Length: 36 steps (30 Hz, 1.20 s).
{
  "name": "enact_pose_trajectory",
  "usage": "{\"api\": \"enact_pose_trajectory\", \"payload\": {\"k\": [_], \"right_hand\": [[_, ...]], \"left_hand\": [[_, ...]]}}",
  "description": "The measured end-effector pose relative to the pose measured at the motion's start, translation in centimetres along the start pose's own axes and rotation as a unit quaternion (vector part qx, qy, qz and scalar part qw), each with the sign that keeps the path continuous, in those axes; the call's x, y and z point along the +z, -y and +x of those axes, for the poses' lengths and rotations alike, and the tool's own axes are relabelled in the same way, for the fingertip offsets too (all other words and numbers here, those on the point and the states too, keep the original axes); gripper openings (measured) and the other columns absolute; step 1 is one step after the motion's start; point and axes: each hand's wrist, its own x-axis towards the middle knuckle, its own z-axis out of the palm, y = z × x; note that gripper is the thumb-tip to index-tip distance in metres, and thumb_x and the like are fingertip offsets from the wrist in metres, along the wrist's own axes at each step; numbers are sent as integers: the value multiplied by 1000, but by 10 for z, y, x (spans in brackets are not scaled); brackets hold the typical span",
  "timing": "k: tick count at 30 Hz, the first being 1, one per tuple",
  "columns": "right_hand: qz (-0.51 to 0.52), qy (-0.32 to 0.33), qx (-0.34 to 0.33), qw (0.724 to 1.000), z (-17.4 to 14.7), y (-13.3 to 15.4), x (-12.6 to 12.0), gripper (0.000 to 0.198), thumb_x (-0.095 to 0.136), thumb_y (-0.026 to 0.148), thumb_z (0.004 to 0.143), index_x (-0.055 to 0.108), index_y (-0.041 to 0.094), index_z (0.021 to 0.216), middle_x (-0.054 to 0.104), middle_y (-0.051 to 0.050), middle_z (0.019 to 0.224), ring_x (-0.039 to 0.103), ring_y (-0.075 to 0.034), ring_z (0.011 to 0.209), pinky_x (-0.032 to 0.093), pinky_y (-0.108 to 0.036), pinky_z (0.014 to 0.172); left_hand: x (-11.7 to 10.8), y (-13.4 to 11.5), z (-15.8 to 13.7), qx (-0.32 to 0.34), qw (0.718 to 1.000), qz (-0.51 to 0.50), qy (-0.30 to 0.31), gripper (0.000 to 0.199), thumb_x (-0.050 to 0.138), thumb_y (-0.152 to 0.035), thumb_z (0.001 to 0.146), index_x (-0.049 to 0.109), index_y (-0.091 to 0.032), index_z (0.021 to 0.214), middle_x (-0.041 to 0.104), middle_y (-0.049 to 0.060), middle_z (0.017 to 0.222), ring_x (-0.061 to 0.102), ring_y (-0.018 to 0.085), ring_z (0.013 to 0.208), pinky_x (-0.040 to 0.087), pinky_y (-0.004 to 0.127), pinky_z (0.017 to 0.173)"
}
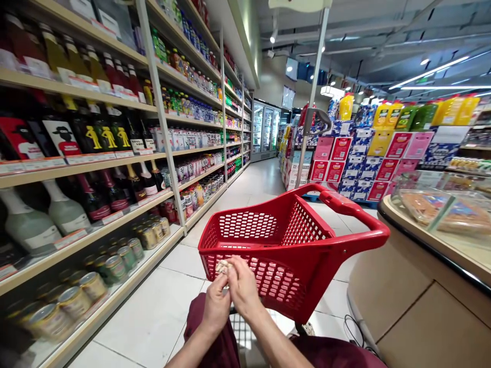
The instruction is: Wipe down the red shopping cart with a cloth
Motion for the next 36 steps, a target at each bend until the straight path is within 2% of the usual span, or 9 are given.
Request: {"api": "enact_pose_trajectory", "payload": {"k": [3,6,10,14,18,20,23,31,36], "right_hand": [[22,129,-16,991,-6,4,9,43,56,36,74,53,20,114,51,-9,120,44,-21,115,35,-37,97],[26,223,-56,973,-10,5,10,45,68,33,63,57,22,106,56,-7,111,50,-21,106,39,-35,92],[-18,265,-99,959,-16,4,20,36,61,16,67,58,24,101,59,-3,100,54,-16,94,44,-31,83],[-95,201,-204,953,3,6,40,36,48,8,75,55,22,107,60,-5,106,52,-16,99,44,-34,86],[-227,98,-376,893,40,-2,62,33,42,13,84,52,19,114,56,-7,117,41,-20,116,33,-45,99],[-289,116,-438,843,42,-19,72,26,42,18,85,56,18,107,56,-6,117,37,-21,121,30,-46,101],[-348,196,-467,789,23,-47,79,18,47,21,84,61,17,94,62,-4,106,43,-17,116,35,-36,99],[-351,104,-440,820,32,-37,38,26,42,20,86,57,20,107,51,-3,124,28,-22,126,26,-46,104],[-383,163,-421,806,5,-71,7,18,46,24,85,64,22,89,62,0,107,42,-16,117,35,-36,100]], "left_hand": [[-11,3,-4,-48,992,-116,34,22,57,-22,62,63,-20,83,64,2,88,56,20,87,41,29,82],[-27,14,-9,-125,948,-286,64,31,56,-20,59,61,-17,89,64,3,87,56,21,87,42,32,80],[-46,25,-13,-205,898,-388,45,25,57,-24,61,63,-15,84,64,4,85,57,21,85,42,32,77],[-62,21,0,-217,902,-374,21,29,62,-33,62,64,-16,85,63,6,95,54,21,93,42,32,78],[-82,19,20,-192,899,-372,-130,32,63,-36,61,61,-20,88,61,4,99,54,18,92,43,32,78],[-89,24,23,-202,902,-338,-177,32,66,-33,58,60,-20,87,60,3,96,55,16,88,42,29,76],[-92,37,17,-225,919,-287,-150,36,68,-33,56,59,-18,87,61,4,94,57,16,83,43,29,74],[-68,43,13,-257,946,-164,-109,31,64,-33,53,59,-17,79,63,3,77,58,15,70,41,25,62],[-52,37,10,-234,966,-97,-53,29,60,-35,55,60,-18,79,64,3,78,59,16,69,41,27,63]]}}
